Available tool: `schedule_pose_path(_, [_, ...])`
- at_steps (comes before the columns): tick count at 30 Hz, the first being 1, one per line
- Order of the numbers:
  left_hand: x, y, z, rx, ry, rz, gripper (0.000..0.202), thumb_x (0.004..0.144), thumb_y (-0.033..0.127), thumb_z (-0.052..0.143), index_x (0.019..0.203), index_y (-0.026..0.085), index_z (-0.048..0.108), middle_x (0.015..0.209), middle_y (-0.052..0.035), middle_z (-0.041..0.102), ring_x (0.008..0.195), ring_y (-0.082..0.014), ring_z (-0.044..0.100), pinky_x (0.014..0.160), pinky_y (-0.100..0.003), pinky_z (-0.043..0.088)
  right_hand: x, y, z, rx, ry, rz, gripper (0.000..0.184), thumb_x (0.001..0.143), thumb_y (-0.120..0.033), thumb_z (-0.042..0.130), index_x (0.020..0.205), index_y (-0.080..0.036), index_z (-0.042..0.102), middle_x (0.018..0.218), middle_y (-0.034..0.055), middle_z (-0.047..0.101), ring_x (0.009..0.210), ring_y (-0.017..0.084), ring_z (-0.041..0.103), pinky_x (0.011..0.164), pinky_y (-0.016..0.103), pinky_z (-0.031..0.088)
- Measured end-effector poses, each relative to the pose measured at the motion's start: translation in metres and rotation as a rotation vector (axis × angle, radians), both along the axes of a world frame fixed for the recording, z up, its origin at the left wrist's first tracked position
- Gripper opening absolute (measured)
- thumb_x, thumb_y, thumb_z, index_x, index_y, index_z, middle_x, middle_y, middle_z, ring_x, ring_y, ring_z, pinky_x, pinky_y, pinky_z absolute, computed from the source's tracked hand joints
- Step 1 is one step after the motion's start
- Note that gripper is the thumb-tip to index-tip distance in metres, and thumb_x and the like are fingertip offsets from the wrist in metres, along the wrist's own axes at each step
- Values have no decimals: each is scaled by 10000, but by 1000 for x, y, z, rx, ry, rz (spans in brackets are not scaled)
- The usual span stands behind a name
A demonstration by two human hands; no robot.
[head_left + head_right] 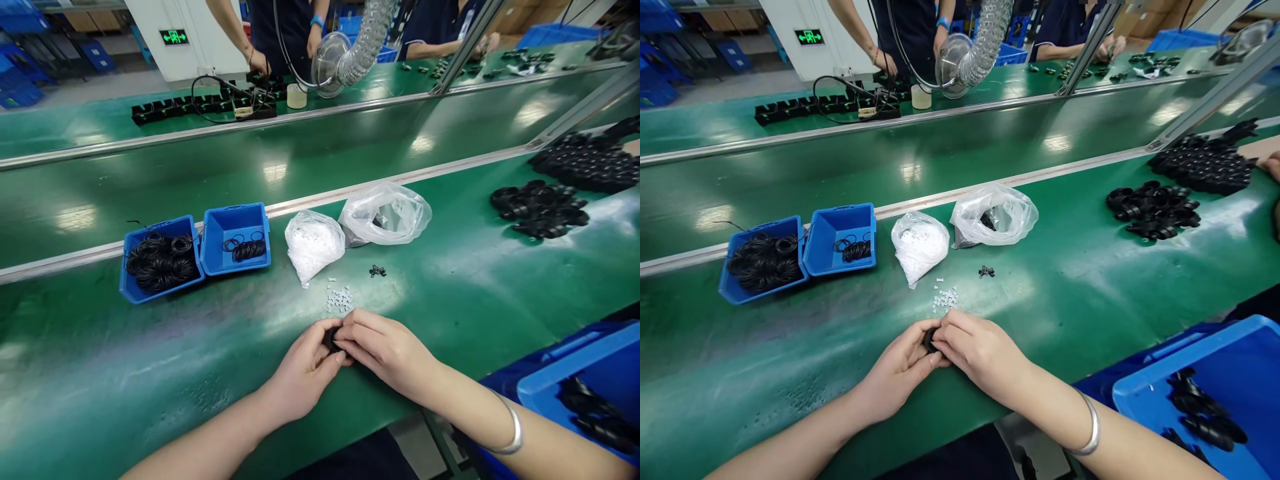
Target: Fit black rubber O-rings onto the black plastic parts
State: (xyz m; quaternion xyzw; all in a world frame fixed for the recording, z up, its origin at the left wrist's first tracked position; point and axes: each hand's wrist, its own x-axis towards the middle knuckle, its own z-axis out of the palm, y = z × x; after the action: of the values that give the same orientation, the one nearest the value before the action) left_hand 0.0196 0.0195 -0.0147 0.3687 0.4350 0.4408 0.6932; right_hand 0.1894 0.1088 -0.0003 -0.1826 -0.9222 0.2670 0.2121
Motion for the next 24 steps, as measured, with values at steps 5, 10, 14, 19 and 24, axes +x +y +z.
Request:
schedule_pose_path(5, [-2, -1, -2, -14, -75, 25, 375, 913, 240, 593, 1269, 197, 485, 1144, -75, 593, 1044, -206, 624, 1014, -428, 481, 8, -2, 3, 72, -87, 79, 199, 974, -144, 463, 1081, -109, 627, 895, 92, 582, 793, 174, 571, 673, 295, 505])
schedule_pose_path(10, [-4, 0, -4, -60, -167, 62, 371, 905, 241, 607, 1259, 219, 502, 1101, -48, 598, 1092, -210, 605, 1037, -430, 458, 10, -3, 9, 180, -209, 161, 317, 937, -143, 478, 1233, -86, 576, 915, 106, 577, 834, 221, 555, 718, 377, 524])
schedule_pose_path(14, [-4, 0, -3, -76, -161, 73, 371, 892, 257, 626, 1248, 227, 527, 1098, -48, 609, 1090, -218, 606, 1043, -442, 447, 7, -3, 7, 180, -227, 161, 347, 937, -142, 478, 1271, -98, 559, 925, 102, 581, 841, 225, 544, 724, 391, 525])
schedule_pose_path(19, [-3, 1, 0, -72, -230, 75, 372, 889, 238, 634, 1244, 221, 527, 1150, -56, 596, 1160, -228, 584, 1073, -443, 429, 11, -1, 3, -7, -8, 84, 364, 908, -104, 515, 1268, -140, 561, 979, 101, 564, 864, 193, 543, 735, 336, 510])
schedule_pose_path(24, [-3, 1, -1, -68, -248, 79, 367, 894, 214, 629, 1247, 220, 530, 1104, -39, 594, 1137, -213, 593, 1074, -444, 432, 13, -1, 4, -8, -25, 117, 387, 898, -84, 516, 1280, -137, 548, 980, 108, 560, 859, 201, 528, 731, 350, 505])
